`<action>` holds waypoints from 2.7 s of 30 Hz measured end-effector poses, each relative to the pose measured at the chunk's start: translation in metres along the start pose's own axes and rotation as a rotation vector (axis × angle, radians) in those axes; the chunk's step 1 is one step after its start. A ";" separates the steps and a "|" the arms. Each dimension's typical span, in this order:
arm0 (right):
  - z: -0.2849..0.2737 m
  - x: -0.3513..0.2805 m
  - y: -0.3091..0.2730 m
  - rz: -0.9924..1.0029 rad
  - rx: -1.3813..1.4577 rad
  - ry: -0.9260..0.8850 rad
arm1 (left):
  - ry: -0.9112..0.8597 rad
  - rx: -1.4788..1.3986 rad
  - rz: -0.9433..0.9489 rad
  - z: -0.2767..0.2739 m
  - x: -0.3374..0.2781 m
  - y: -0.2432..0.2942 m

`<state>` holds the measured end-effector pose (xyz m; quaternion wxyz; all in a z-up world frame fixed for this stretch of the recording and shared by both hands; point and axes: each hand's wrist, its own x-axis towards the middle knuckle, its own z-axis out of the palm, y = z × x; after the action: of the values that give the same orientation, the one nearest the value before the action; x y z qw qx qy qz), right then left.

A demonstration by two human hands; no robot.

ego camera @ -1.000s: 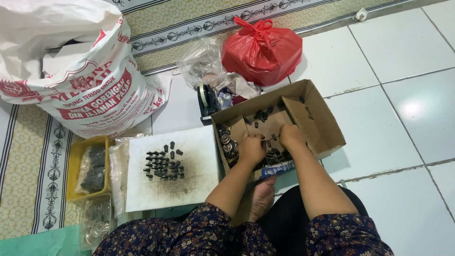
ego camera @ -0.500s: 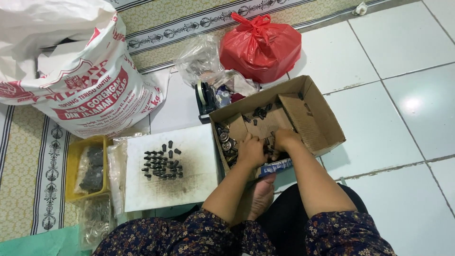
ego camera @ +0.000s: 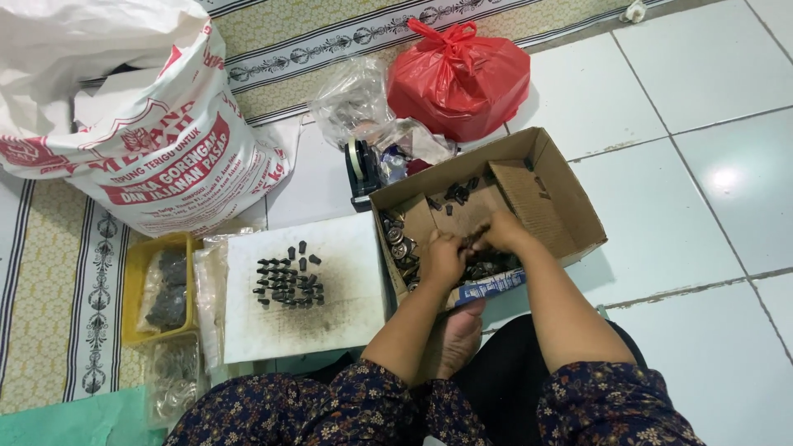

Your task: The person is picking small black plastic pins and either placing them into a cardboard box or inserting them into a foam block.

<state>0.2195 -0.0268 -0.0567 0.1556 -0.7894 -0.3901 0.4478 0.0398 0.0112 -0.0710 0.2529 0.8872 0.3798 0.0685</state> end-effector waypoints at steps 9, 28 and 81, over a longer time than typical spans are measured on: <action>-0.005 -0.006 0.002 0.021 0.800 -0.043 | 0.151 -0.218 0.016 -0.044 -0.018 0.023; -0.006 0.015 0.017 -0.140 0.897 -0.037 | 0.290 -0.303 -0.061 -0.030 -0.011 0.015; 0.048 -0.085 -0.041 -0.136 1.014 0.012 | 0.401 -0.914 -0.211 -0.115 -0.115 0.041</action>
<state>0.1351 -0.0695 -0.0089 0.5499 -0.5901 -0.1732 0.5652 -0.0504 -0.0488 0.0568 0.5428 0.6121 0.4398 0.3706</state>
